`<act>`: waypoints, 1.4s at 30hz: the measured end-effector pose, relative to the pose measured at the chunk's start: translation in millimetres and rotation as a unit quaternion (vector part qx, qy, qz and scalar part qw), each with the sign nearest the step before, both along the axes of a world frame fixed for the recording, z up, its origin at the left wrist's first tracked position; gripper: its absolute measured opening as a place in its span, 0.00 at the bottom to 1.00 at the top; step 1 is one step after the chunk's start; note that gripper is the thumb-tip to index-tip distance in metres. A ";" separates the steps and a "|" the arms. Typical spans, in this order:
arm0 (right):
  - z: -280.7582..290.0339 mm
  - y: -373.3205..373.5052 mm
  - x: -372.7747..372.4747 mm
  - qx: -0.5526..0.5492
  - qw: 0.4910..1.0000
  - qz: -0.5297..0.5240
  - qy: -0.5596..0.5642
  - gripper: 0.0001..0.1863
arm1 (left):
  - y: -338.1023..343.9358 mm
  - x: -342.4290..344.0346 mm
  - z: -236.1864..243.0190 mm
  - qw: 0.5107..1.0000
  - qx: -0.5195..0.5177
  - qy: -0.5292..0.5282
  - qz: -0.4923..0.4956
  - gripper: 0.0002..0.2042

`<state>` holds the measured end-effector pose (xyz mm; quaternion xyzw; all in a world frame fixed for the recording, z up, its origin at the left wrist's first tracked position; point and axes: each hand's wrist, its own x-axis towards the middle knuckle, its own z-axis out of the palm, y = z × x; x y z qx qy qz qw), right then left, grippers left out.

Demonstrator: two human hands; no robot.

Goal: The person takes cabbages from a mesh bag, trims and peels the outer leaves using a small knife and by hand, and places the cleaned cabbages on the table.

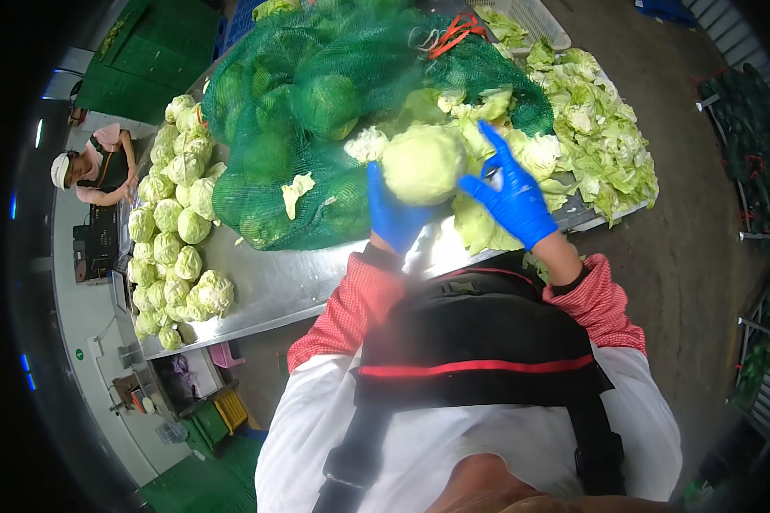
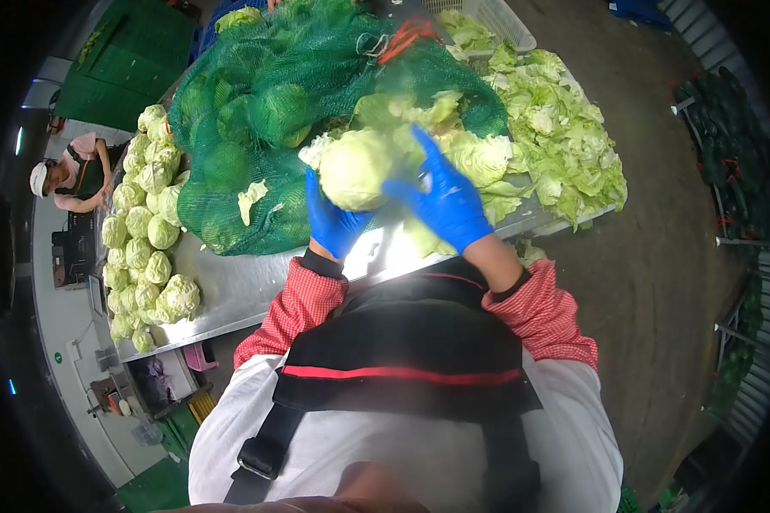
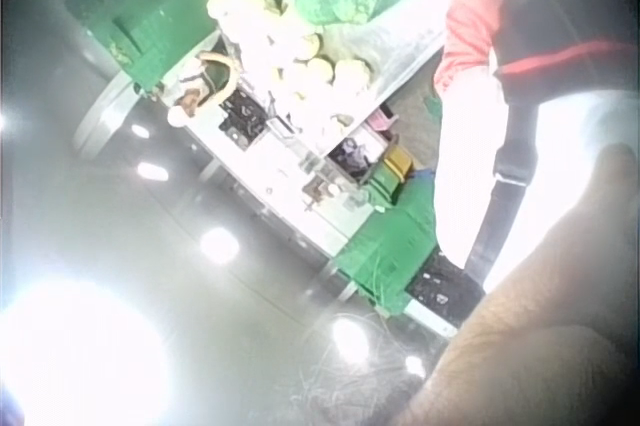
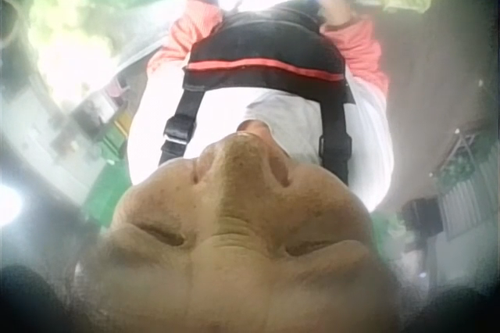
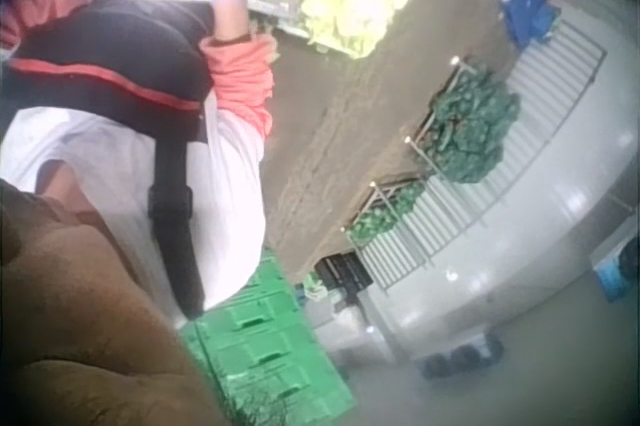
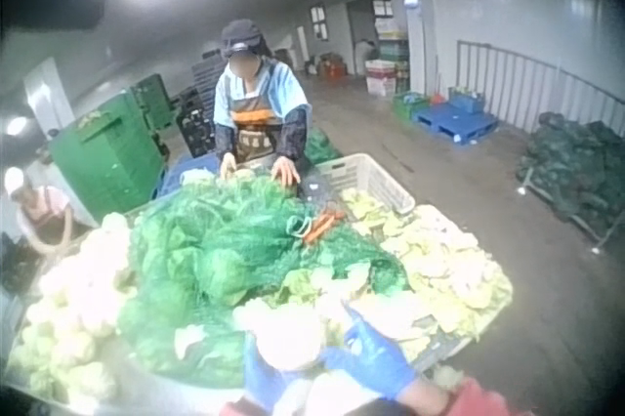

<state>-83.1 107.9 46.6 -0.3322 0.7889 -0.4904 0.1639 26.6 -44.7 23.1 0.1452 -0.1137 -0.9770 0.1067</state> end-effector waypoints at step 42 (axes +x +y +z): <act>-82.0 -6.4 -50.3 0.239 0.951 -0.044 0.190 0.20 | 24.1 -37.6 -67.2 0.403 -0.906 -0.118 -0.046 0.46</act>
